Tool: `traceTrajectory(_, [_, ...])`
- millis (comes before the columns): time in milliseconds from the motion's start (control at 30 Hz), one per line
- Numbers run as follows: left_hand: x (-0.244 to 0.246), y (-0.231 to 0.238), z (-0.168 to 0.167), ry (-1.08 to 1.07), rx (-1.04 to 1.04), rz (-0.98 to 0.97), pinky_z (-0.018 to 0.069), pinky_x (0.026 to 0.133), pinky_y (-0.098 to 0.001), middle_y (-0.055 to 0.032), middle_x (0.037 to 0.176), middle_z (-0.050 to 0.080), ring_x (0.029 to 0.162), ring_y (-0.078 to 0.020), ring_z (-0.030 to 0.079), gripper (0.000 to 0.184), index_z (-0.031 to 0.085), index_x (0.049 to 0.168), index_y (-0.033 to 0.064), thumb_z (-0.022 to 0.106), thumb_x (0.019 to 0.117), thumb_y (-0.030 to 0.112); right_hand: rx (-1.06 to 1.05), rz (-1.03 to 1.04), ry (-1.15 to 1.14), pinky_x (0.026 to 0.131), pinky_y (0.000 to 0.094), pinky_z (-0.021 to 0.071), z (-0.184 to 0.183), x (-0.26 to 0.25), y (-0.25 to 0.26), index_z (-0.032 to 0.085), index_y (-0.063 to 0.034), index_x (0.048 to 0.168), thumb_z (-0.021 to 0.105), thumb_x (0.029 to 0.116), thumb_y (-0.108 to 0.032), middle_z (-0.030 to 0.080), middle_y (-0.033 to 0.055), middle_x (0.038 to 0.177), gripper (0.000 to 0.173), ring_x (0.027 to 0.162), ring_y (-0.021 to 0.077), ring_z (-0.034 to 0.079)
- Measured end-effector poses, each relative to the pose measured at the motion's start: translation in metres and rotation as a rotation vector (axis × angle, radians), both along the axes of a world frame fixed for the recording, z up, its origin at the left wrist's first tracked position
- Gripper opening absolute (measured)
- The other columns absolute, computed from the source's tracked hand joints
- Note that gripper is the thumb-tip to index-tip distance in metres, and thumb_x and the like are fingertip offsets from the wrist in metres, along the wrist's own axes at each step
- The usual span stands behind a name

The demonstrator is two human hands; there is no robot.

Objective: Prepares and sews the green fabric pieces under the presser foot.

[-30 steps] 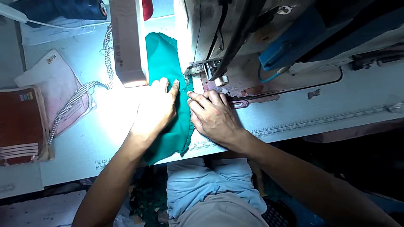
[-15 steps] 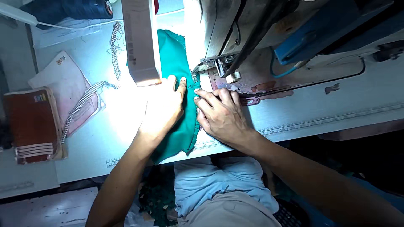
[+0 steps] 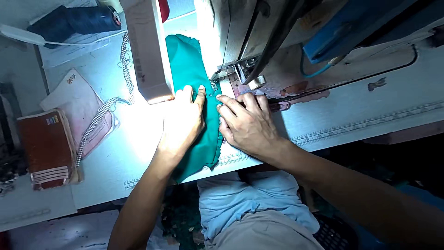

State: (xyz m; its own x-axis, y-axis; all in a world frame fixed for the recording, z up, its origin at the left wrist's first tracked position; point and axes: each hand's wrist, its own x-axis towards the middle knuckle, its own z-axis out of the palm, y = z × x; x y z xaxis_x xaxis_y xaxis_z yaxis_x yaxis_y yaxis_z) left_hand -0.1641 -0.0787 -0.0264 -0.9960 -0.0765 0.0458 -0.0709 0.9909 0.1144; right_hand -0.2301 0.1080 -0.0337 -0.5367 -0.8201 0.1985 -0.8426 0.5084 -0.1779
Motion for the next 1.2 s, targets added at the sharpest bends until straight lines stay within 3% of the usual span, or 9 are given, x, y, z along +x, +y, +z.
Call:
traceTrajectory(300, [0.002, -0.001, 0.003, 0.011, 0.059, 0.032, 0.0491, 0.066, -0.0435, -0.0144, 0.109, 0.058, 0.086, -0.0293, 0.06, 0.046, 0.062, 0.142, 0.015, 0.053, 0.0972, 0.015, 0.012, -0.002, 0.006, 0.085, 0.0534, 0.0402, 0.0, -0.002, 0.002, 0.071, -0.0098, 0.117, 0.046, 0.101, -0.026, 0.06, 0.0073, 0.144, 0.034, 0.113, 0.0353, 0.058])
traceTrajectory(400, [0.001, -0.002, 0.001, 0.039, 0.07, 0.026, 0.0483, 0.059, -0.0416, -0.0139, 0.106, 0.058, 0.079, -0.0276, 0.06, 0.045, 0.064, 0.14, 0.0134, 0.054, 0.0958, 0.014, 0.0, -0.007, 0.003, 0.086, 0.0531, 0.0396, -0.001, -0.005, 0.001, 0.071, -0.0103, 0.114, 0.047, 0.1001, -0.027, 0.06, 0.007, 0.144, 0.033, 0.112, 0.035, 0.058])
traceTrajectory(633, [-0.001, -0.002, -0.001, 0.035, 0.071, 0.036, 0.0488, 0.061, -0.0422, -0.014, 0.107, 0.057, 0.085, -0.0284, 0.06, 0.044, 0.065, 0.139, 0.0142, 0.055, 0.096, 0.015, -0.014, 0.001, -0.022, 0.086, 0.0539, 0.0393, -0.002, -0.008, 0.001, 0.071, -0.0097, 0.114, 0.048, 0.0989, -0.028, 0.059, 0.0067, 0.145, 0.033, 0.113, 0.0354, 0.057])
traceTrajectory(833, [-0.001, -0.001, -0.001, 0.032, 0.073, 0.048, 0.0474, 0.058, -0.0417, -0.0144, 0.107, 0.057, 0.081, -0.0278, 0.06, 0.045, 0.065, 0.14, 0.0148, 0.055, 0.0955, 0.015, -0.012, 0.027, -0.006, 0.092, 0.0561, 0.0402, -0.005, -0.011, 0.002, 0.071, -0.0104, 0.113, 0.047, 0.0994, -0.027, 0.054, 0.0066, 0.151, 0.032, 0.128, 0.0382, 0.052])
traceTrajectory(900, [0.0, -0.003, -0.003, 0.056, 0.103, 0.053, 0.0468, 0.056, -0.04, -0.0125, 0.103, 0.057, 0.077, -0.0256, 0.059, 0.043, 0.066, 0.138, 0.0151, 0.055, 0.0966, 0.015, -0.002, 0.035, -0.005, 0.091, 0.0559, 0.041, -0.005, -0.011, 0.001, 0.07, -0.0096, 0.112, 0.047, 0.1002, -0.028, 0.055, 0.0079, 0.151, 0.032, 0.126, 0.0378, 0.054])
traceTrajectory(1000, [0.0, -0.011, -0.007, 0.184, 0.366, 0.107, 0.0522, 0.064, -0.0376, -0.0089, 0.103, 0.064, 0.082, -0.0198, 0.064, 0.037, 0.067, 0.137, 0.0166, 0.056, 0.1012, 0.014, 0.011, 0.036, 0.007, 0.092, 0.0563, 0.04, -0.004, -0.011, 0.0, 0.069, -0.008, 0.112, 0.047, 0.0995, -0.028, 0.056, 0.0118, 0.148, 0.032, 0.122, 0.0385, 0.056])
traceTrajectory(1067, [-0.001, -0.015, -0.001, 0.18, 0.557, 0.178, 0.0559, 0.083, -0.0369, -0.0035, 0.127, 0.071, 0.098, -0.0133, 0.071, 0.042, 0.06, 0.144, 0.0222, 0.057, 0.1029, 0.017, 0.006, 0.033, 0.004, 0.092, 0.0566, 0.04, -0.003, -0.012, -0.001, 0.069, -0.0081, 0.113, 0.046, 0.0997, -0.028, 0.058, 0.0128, 0.146, 0.033, 0.122, 0.0384, 0.056])
traceTrajectory(1100, [-0.003, -0.018, -0.001, 0.186, 0.613, 0.212, 0.055, 0.081, -0.031, 0.0006, 0.122, 0.073, 0.092, -0.0073, 0.069, 0.043, 0.059, 0.144, 0.0243, 0.059, 0.1016, 0.02, 0.009, 0.032, 0.002, 0.092, 0.0566, 0.0401, -0.003, -0.012, -0.001, 0.068, -0.0084, 0.113, 0.045, 0.0999, -0.028, 0.058, 0.0126, 0.146, 0.033, 0.122, 0.0383, 0.056])
traceTrajectory(1200, [-0.009, -0.022, -0.001, 0.196, 0.678, 0.258, 0.0475, 0.064, -0.0203, 0.002, 0.085, 0.066, 0.067, -0.0024, 0.056, 0.041, 0.061, 0.138, 0.0192, 0.065, 0.0967, 0.023, 0.013, 0.037, 0.003, 0.091, 0.0573, 0.0393, -0.002, -0.013, 0.0, 0.069, -0.0085, 0.113, 0.045, 0.0998, -0.028, 0.058, 0.0129, 0.146, 0.034, 0.123, 0.0386, 0.056])
